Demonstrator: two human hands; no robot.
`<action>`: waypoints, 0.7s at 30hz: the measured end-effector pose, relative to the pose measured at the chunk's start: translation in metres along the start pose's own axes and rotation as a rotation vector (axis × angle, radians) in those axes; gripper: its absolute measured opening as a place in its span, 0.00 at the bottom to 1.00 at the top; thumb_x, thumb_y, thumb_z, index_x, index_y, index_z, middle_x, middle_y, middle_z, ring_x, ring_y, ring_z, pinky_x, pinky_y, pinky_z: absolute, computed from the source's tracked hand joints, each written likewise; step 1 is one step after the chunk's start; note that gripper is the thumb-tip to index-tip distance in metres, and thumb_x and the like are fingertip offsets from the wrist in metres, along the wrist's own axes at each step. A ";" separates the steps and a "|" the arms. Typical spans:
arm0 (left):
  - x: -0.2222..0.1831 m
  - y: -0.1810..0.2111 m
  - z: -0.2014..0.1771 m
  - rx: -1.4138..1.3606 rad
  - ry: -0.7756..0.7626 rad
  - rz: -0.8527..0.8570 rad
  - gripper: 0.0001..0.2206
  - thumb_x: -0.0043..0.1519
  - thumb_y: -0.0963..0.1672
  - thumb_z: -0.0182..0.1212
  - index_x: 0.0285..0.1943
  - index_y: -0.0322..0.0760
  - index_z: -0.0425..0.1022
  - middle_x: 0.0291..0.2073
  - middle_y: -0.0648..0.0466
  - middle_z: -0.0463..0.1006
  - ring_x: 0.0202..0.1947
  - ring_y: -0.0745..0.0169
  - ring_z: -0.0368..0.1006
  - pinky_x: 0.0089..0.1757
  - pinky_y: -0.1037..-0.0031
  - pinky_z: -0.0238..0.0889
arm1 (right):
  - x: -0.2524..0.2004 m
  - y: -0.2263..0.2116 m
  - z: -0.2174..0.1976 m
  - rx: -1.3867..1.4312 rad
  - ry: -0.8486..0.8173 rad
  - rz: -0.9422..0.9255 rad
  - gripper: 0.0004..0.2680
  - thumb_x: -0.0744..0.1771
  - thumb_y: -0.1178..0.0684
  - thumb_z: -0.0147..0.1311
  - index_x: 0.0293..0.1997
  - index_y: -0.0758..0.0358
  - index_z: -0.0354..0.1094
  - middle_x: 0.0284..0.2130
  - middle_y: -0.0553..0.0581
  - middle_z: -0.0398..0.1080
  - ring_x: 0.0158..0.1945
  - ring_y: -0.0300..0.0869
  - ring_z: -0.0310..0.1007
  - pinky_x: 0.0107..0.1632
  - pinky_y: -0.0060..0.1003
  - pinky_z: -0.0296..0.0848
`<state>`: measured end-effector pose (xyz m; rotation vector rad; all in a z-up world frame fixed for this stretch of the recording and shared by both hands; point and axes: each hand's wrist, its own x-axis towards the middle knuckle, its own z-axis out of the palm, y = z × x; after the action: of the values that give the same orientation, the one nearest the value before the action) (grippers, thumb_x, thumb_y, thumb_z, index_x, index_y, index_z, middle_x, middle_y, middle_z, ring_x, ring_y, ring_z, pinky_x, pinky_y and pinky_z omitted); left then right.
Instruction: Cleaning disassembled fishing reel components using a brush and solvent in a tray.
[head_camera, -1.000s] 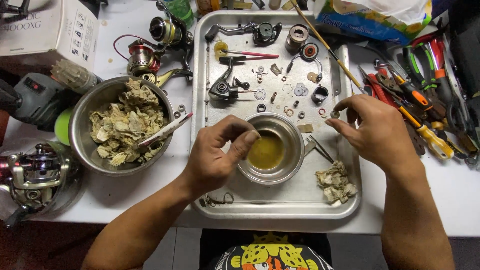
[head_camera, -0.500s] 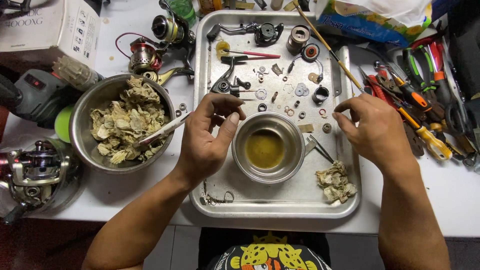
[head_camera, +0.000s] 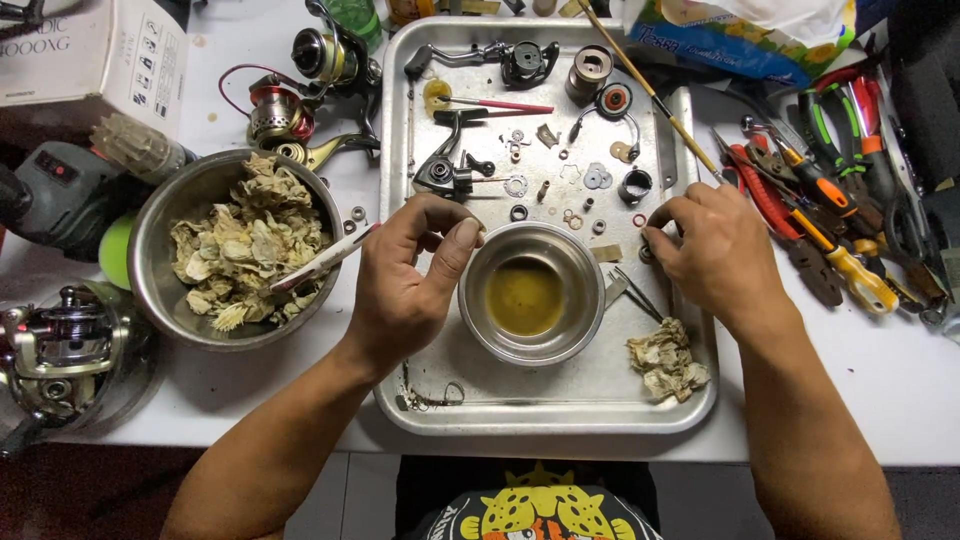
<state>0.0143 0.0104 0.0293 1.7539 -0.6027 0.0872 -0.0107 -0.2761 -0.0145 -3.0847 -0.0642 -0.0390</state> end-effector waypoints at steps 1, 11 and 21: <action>0.000 0.001 0.000 0.000 0.000 0.001 0.08 0.61 0.44 0.47 0.34 0.35 0.66 0.26 0.54 0.70 0.27 0.65 0.66 0.31 0.77 0.62 | 0.000 0.001 0.001 0.000 0.001 0.000 0.09 0.63 0.49 0.57 0.36 0.64 0.70 0.28 0.57 0.68 0.34 0.48 0.64 0.37 0.43 0.66; -0.003 -0.001 0.002 0.106 -0.015 0.085 0.05 0.56 0.39 0.48 0.39 0.34 0.67 0.29 0.52 0.71 0.30 0.65 0.66 0.32 0.78 0.64 | -0.003 -0.016 -0.040 0.634 0.110 0.025 0.03 0.65 0.58 0.52 0.36 0.66 0.67 0.31 0.57 0.71 0.28 0.38 0.67 0.32 0.29 0.68; 0.001 -0.020 -0.003 0.297 0.043 0.084 0.08 0.57 0.44 0.49 0.37 0.34 0.69 0.21 0.49 0.69 0.22 0.56 0.63 0.27 0.67 0.54 | 0.055 -0.152 -0.145 0.449 0.261 -0.799 0.07 0.57 0.64 0.51 0.31 0.61 0.57 0.23 0.54 0.63 0.22 0.47 0.58 0.27 0.39 0.55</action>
<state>0.0245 0.0159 0.0130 2.0068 -0.6583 0.2845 0.0341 -0.1308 0.1400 -2.3899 -1.1005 -0.3917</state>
